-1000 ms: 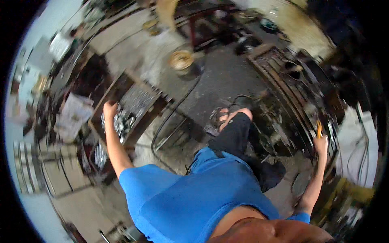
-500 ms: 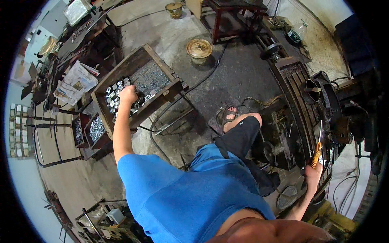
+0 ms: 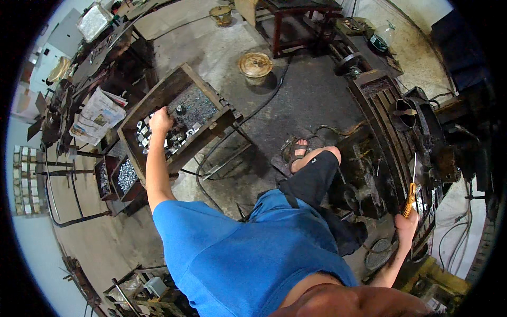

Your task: The person places metal pieces onto a milling machine, uses a tool to process them, and then puts them into a container.

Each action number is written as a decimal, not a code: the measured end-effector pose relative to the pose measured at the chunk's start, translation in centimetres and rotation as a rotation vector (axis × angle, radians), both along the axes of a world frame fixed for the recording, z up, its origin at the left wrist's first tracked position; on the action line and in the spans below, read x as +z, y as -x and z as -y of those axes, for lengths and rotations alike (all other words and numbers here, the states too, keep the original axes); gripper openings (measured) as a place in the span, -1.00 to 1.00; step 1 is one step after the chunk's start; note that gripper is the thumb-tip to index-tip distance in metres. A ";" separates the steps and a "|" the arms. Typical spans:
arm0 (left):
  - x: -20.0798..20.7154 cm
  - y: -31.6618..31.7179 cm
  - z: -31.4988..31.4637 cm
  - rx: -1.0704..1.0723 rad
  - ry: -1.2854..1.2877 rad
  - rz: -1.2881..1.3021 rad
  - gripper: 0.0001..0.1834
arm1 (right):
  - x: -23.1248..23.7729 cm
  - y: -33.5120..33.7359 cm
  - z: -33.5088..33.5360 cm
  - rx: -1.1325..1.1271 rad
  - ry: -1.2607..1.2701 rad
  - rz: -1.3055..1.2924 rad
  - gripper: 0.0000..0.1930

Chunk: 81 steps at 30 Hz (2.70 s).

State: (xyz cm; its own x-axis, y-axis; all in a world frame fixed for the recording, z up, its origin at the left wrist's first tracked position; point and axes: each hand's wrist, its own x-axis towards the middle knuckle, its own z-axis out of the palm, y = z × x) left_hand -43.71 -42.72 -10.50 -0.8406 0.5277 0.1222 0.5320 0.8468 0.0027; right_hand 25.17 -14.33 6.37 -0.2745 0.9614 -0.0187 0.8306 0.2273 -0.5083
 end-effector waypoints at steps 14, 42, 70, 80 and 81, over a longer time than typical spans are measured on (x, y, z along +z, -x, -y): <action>-3.7 2.7 -4.8 0.152 0.126 0.259 -0.65 | -0.3 1.8 0.2 0.026 -0.056 0.093 -0.81; 2.1 -19.8 -23.1 -0.216 -1.294 1.778 -0.72 | -1.9 20.9 4.7 0.529 0.135 0.135 -0.66; 12.2 -59.6 -45.5 -1.256 -0.229 1.065 -0.73 | -1.1 -14.6 -3.0 -0.202 0.343 -0.437 -0.74; 8.8 -64.9 -50.4 -1.495 -0.336 0.355 -0.73 | -12.8 -18.6 -3.6 -0.348 -0.081 -0.790 -0.78; 8.7 -64.2 -50.2 -1.502 -0.346 0.329 -0.71 | -13.7 -17.7 -3.4 -0.366 -0.123 -0.760 -0.76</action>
State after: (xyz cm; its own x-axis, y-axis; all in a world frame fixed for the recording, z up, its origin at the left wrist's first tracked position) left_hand 20.53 7.48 -1.76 0.3910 0.8577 0.3339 0.7895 -0.4990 0.3573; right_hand 42.85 -10.90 -7.33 0.1584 0.9751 0.1554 0.3054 0.1013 -0.9468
